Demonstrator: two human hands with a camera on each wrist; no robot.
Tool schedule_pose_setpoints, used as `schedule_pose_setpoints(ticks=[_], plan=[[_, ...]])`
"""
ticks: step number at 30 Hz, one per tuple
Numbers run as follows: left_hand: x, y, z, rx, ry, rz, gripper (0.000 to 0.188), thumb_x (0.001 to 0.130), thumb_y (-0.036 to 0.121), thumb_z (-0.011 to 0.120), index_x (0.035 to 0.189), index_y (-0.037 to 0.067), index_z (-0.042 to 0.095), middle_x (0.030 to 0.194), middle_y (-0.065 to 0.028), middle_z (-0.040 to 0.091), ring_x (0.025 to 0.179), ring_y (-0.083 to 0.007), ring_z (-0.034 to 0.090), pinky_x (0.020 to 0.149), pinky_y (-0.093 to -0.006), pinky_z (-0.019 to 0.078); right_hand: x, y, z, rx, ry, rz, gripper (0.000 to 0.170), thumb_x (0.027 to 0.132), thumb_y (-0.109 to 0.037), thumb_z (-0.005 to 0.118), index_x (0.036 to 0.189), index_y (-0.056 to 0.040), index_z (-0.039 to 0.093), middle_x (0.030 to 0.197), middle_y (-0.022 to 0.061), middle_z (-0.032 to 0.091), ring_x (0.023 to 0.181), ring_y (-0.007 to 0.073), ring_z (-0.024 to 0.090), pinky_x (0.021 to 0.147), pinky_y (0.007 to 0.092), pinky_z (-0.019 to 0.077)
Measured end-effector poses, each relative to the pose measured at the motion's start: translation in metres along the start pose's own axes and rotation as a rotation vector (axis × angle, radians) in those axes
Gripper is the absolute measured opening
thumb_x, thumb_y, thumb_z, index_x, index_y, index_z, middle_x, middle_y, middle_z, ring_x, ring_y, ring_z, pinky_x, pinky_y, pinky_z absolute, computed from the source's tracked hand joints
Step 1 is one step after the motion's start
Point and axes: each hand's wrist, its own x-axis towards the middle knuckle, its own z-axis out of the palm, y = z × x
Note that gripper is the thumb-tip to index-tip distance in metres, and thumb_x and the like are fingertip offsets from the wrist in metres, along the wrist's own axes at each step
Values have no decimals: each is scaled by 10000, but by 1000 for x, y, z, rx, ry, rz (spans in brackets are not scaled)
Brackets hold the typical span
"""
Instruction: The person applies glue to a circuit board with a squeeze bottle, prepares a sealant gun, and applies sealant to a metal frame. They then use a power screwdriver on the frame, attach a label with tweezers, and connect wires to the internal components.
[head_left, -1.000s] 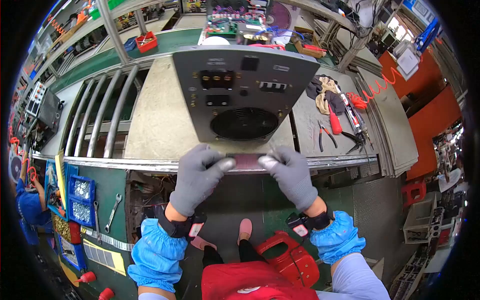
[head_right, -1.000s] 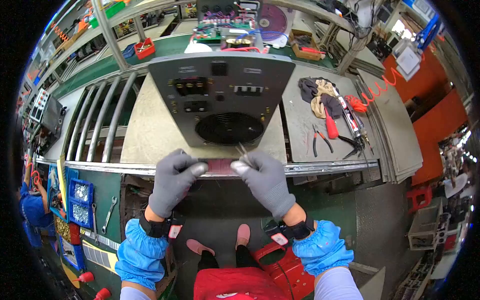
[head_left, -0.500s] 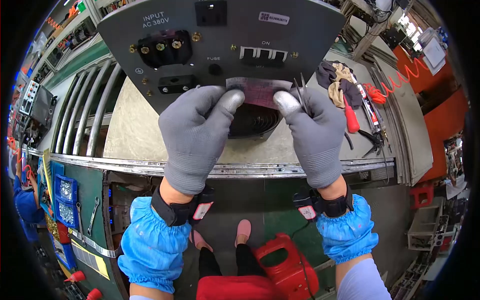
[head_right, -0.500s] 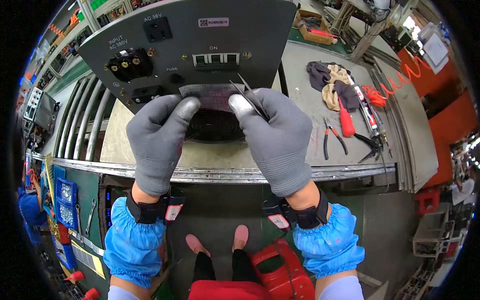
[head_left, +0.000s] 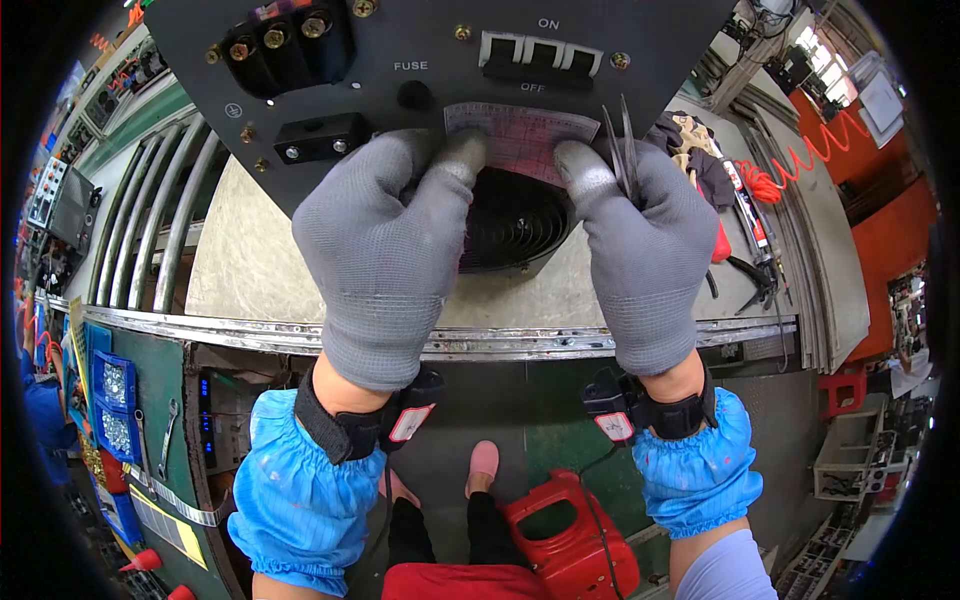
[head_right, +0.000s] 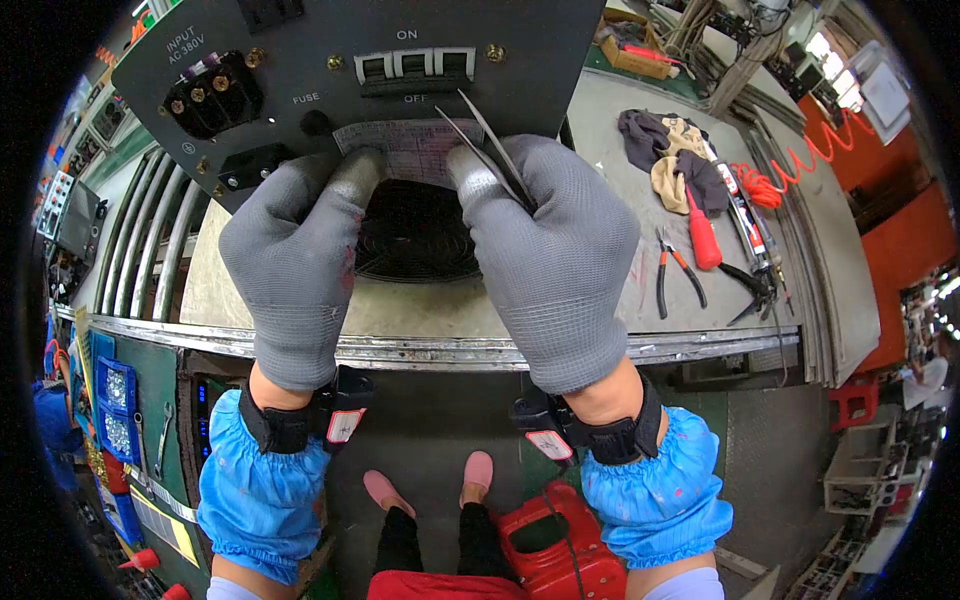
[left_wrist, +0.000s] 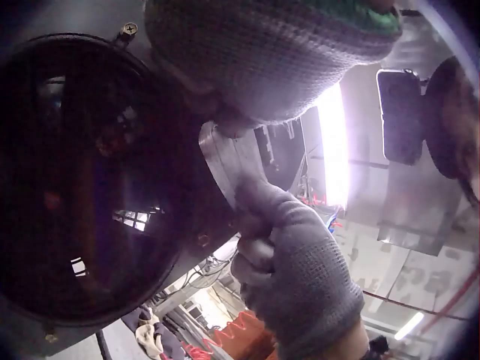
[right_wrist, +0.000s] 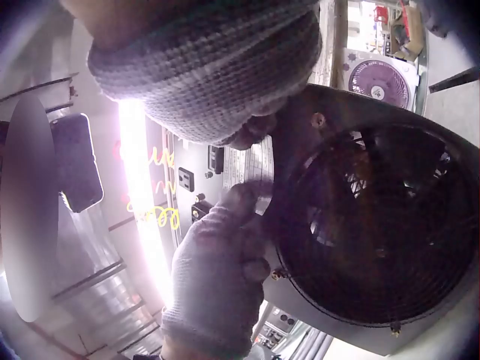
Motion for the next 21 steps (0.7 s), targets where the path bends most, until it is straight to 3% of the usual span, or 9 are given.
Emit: schedule_pose_setpoints(ticks=[11,17,21], plan=[[3,1,8,87,60,73,168,808,161,768,822,2,716,659,-128,642,570,-173,589,570,-296,457,6,3,1,-160,36,-98,208,864,-197,718,847,9,701,604,66,614,539,100,542,520,282,434],[2,-5,9,55,72,53,166,807,164,772,817,8,718,649,-118,640,551,-169,574,559,-300,456,6,0,4,-104,36,-48,199,863,-190,722,856,9,705,599,59,607,539,100,542,524,280,439],[1,-8,10,14,77,30,168,804,161,774,805,5,713,649,-117,636,558,-171,572,562,-296,455,4,-1,4,-17,16,57,187,864,-173,747,939,-2,736,707,-16,632,650,50,479,601,229,393]])
